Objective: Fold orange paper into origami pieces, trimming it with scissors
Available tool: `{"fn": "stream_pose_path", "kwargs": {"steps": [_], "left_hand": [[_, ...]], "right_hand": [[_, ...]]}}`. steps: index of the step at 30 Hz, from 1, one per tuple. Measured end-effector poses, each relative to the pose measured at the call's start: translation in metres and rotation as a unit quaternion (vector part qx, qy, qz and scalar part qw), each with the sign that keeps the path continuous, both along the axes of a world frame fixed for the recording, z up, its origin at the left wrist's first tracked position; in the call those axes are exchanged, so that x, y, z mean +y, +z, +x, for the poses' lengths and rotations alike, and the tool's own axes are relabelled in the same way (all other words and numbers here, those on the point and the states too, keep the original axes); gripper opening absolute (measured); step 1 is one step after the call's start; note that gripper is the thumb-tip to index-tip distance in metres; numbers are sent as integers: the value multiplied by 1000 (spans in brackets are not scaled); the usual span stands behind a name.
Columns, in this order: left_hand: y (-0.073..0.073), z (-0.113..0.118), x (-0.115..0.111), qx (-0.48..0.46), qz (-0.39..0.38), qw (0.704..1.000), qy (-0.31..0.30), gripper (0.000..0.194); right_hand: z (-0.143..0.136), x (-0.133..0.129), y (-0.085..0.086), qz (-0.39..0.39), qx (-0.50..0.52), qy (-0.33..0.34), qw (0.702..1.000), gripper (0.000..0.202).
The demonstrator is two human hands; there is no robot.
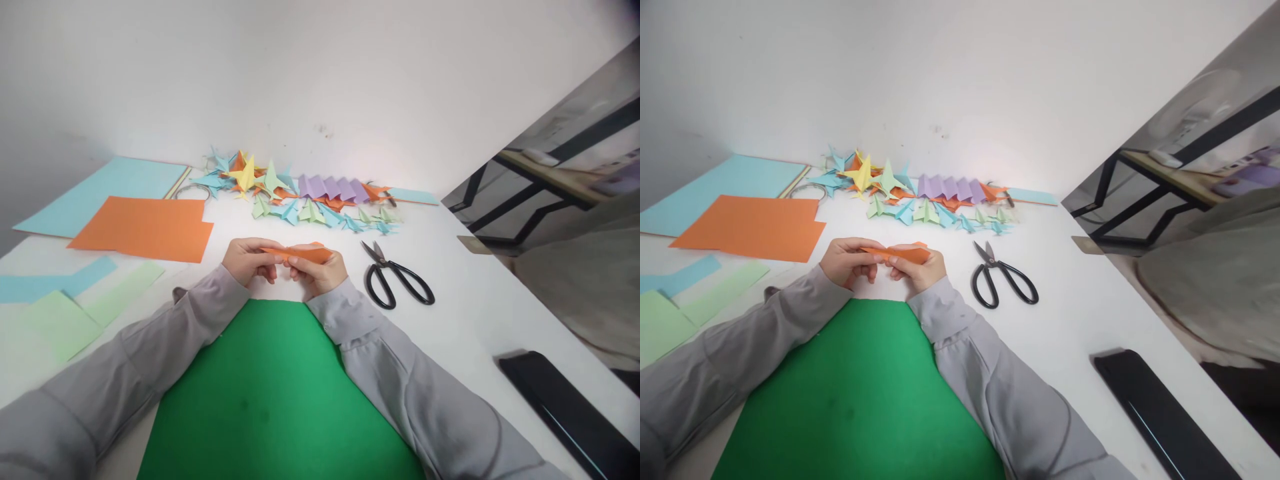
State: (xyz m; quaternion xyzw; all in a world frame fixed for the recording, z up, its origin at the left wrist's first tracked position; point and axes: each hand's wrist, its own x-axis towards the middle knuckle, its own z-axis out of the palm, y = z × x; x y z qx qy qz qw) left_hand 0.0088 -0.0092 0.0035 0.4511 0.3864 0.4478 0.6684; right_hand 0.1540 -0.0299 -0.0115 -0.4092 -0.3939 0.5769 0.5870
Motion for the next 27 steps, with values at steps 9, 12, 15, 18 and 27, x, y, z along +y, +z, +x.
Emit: {"fn": "stream_pose_path", "kwargs": {"steps": [9,12,15,18,27], "left_hand": [[2,1,1,0,-8,1000,2,17],[-1,1,0,15,13,1000,0,18],[-3,1,-1,53,50,997,3,23],[-3,0,-2,87,80,993,1,27],[0,0,-2,94,64,993,-21,30]], "right_hand": [[-1,-1,5,-1,-11,-5,1000,17],[0,0,5,-5,-6,-13,1000,17],[1,1,4,-16,-12,-17,1000,17],[2,2,4,-12,-17,-19,1000,15],[1,2,1,2,-19,-9,1000,16]]}}
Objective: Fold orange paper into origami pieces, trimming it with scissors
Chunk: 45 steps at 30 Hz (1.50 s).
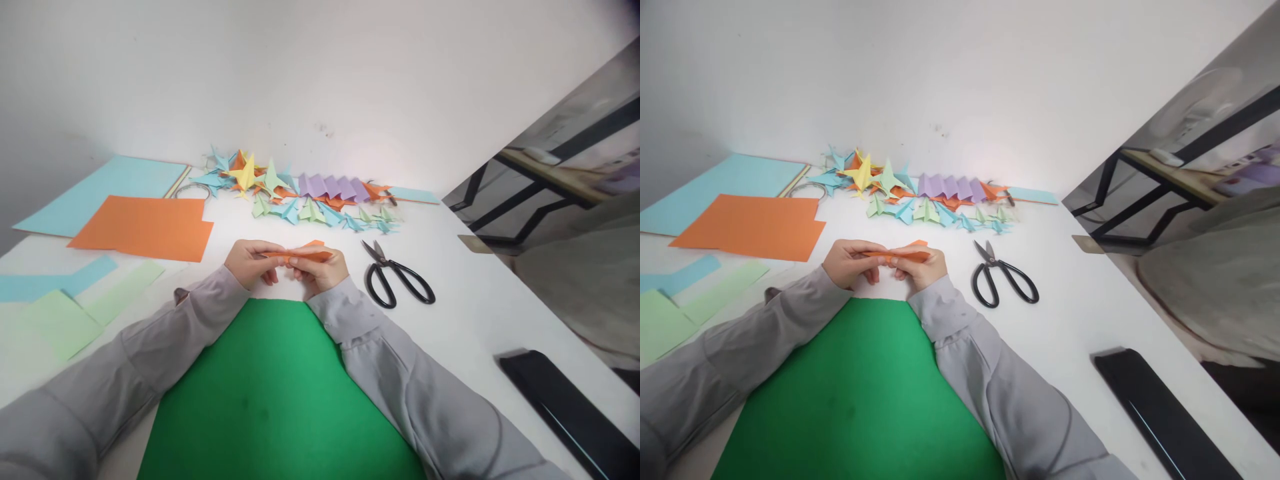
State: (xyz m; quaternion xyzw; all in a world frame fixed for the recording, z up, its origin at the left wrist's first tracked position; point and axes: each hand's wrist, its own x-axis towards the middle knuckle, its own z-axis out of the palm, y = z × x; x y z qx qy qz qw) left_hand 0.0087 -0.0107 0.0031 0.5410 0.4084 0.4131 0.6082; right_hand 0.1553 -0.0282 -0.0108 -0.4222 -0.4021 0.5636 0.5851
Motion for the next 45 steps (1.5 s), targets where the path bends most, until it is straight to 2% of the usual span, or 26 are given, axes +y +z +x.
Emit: {"fn": "stream_pose_path", "kwargs": {"steps": [4,9,25,28,32,36,45], "left_hand": [[2,0,1,-37,-27,999,5,18],[3,1,1,-85,-25,996,12,9],[2,2,0,-133,-48,990,-4,7],[1,2,1,-140,-49,989,-2,8],[0,1,2,-143,-55,988,-6,8],[0,2,2,-134,-56,989,-12,9],[0,3,0,-126,-68,989,-39,21]], "right_hand": [[-2,-1,2,-4,18,9,1000,17],[-2,-1,4,2,13,26,1000,16],[-2,-2,-2,39,34,31,998,17],[-1,-2,-2,55,26,49,997,22],[0,-1,-2,70,21,68,995,17],[0,-1,0,53,34,57,996,15],[1,0,4,-40,88,22,995,13]]}}
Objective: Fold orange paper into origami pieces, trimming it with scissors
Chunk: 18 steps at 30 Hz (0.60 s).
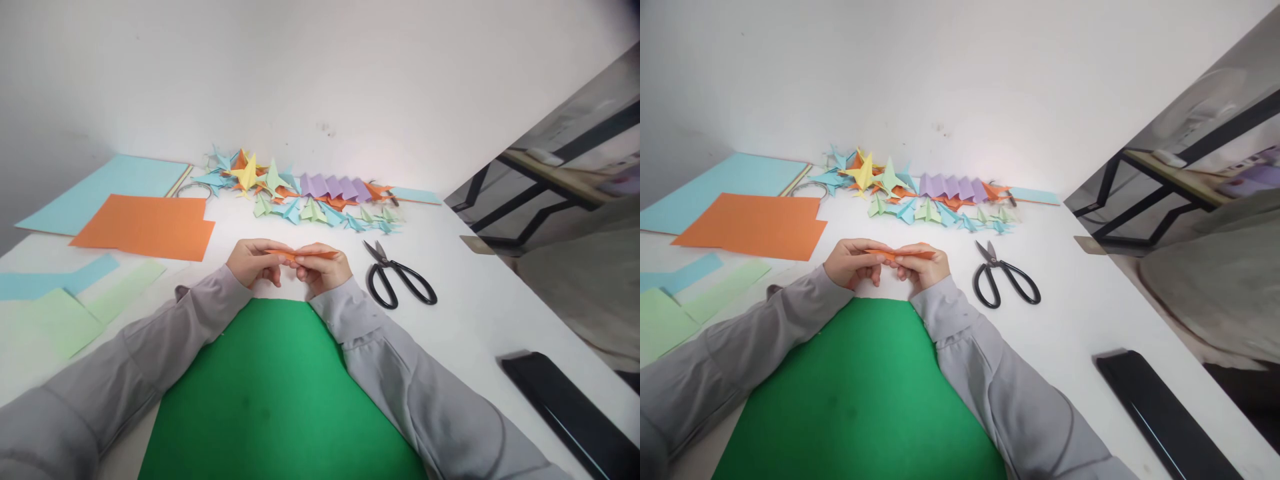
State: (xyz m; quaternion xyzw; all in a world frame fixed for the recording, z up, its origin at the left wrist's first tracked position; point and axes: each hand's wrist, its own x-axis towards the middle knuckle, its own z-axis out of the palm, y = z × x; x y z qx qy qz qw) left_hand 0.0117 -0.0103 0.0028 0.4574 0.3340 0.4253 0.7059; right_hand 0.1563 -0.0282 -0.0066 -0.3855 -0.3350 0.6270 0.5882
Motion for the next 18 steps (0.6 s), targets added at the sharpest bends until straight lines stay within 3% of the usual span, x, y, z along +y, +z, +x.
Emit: {"fn": "stream_pose_path", "kwargs": {"steps": [8,18], "left_hand": [[-1,-1,0,13,2,999,47,20],[2,-2,1,18,-23,999,43,16]], "right_hand": [[0,1,2,-9,3,7,1000,13],[-1,-2,-3,50,-40,22,998,15]]}}
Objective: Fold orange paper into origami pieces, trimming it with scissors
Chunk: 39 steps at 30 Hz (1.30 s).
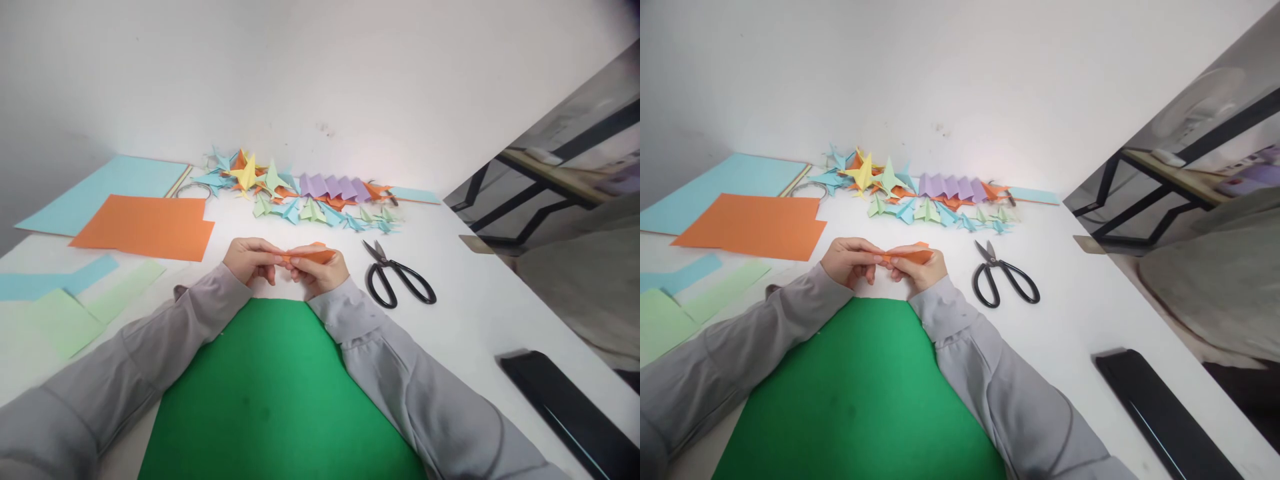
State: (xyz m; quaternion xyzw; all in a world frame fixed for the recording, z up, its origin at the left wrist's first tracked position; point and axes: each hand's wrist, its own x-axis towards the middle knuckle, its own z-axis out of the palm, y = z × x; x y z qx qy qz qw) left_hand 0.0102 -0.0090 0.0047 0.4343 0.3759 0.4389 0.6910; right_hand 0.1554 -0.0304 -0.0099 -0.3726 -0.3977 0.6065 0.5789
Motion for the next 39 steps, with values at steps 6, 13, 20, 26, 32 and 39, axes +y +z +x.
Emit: {"fn": "stream_pose_path", "kwargs": {"steps": [6,13,20,26,32,39], "left_hand": [[-2,0,1,-11,8,1000,-3,17],[-2,1,-2,4,56,998,4,21],[-1,3,-5,34,68,997,17,26],[0,2,-4,9,48,999,15,18],[1,2,-3,-16,15,1000,0,14],[1,3,-3,-41,2,999,-11,16]], "right_hand": [[1,0,1,-18,-10,-21,1000,17],[-2,-2,2,8,-46,-44,998,16],[-1,-2,2,17,-55,-43,997,14],[-2,-2,3,15,-50,-29,998,13],[-3,-3,5,9,-22,-18,1000,13],[-1,-1,4,-41,39,0,998,16]]}}
